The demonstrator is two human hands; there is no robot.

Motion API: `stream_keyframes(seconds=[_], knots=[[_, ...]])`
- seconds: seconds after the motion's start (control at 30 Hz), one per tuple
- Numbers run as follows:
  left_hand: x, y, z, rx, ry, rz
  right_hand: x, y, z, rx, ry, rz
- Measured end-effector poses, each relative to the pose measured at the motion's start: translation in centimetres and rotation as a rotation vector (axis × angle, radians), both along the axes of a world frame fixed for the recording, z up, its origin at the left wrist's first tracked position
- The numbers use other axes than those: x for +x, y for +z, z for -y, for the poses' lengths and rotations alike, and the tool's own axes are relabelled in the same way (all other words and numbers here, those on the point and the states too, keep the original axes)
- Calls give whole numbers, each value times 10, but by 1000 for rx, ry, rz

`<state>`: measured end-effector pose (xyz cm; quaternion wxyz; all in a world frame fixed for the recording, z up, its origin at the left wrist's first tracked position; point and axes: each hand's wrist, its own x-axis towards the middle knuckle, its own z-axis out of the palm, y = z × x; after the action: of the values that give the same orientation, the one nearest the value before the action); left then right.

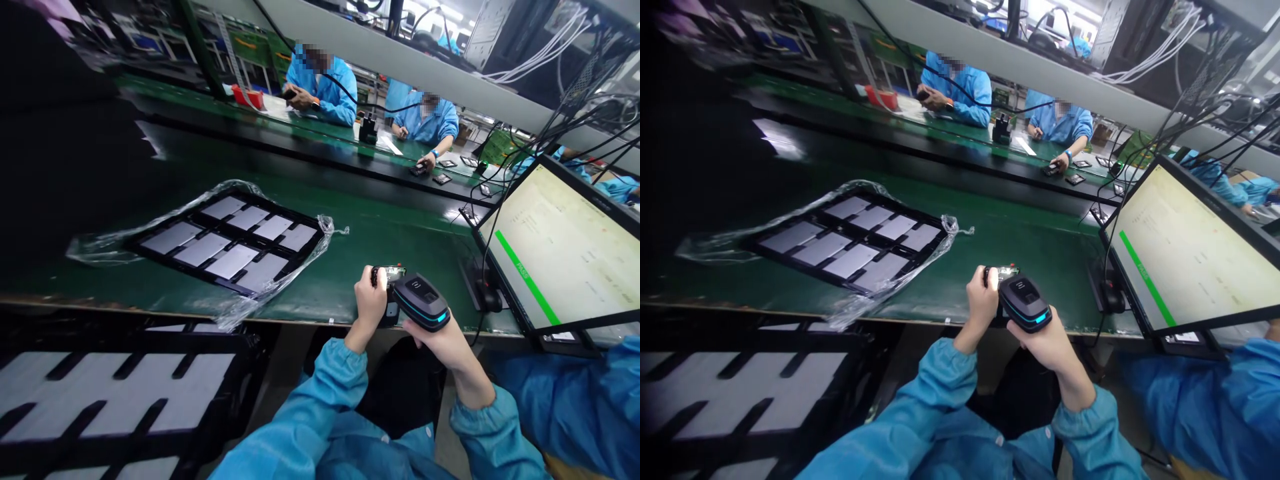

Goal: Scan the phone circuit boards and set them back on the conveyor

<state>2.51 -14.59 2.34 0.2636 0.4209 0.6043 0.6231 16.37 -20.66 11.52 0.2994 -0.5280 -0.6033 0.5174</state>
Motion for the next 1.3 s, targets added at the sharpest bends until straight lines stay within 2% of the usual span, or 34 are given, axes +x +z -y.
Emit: stream_keyframes(seconds=[0.2,0.33,0.5,0.57,0.97,1.17,1.3], knots=[[2,-2,0,44,14,-81,7,-1,2,17,19,-12],[7,-4,-1,4,53,-133,5,0,8,34,24,-35],[14,0,1,-64,66,-221,-5,-6,16,250,38,95],[15,3,1,-68,71,-240,-8,-10,17,288,37,118],[11,5,-6,-164,6,-271,-10,-14,17,269,12,106],[14,-1,-12,-238,15,-332,-11,-14,16,260,17,76],[15,-6,-25,-260,9,-362,-5,-18,13,241,-5,62]])
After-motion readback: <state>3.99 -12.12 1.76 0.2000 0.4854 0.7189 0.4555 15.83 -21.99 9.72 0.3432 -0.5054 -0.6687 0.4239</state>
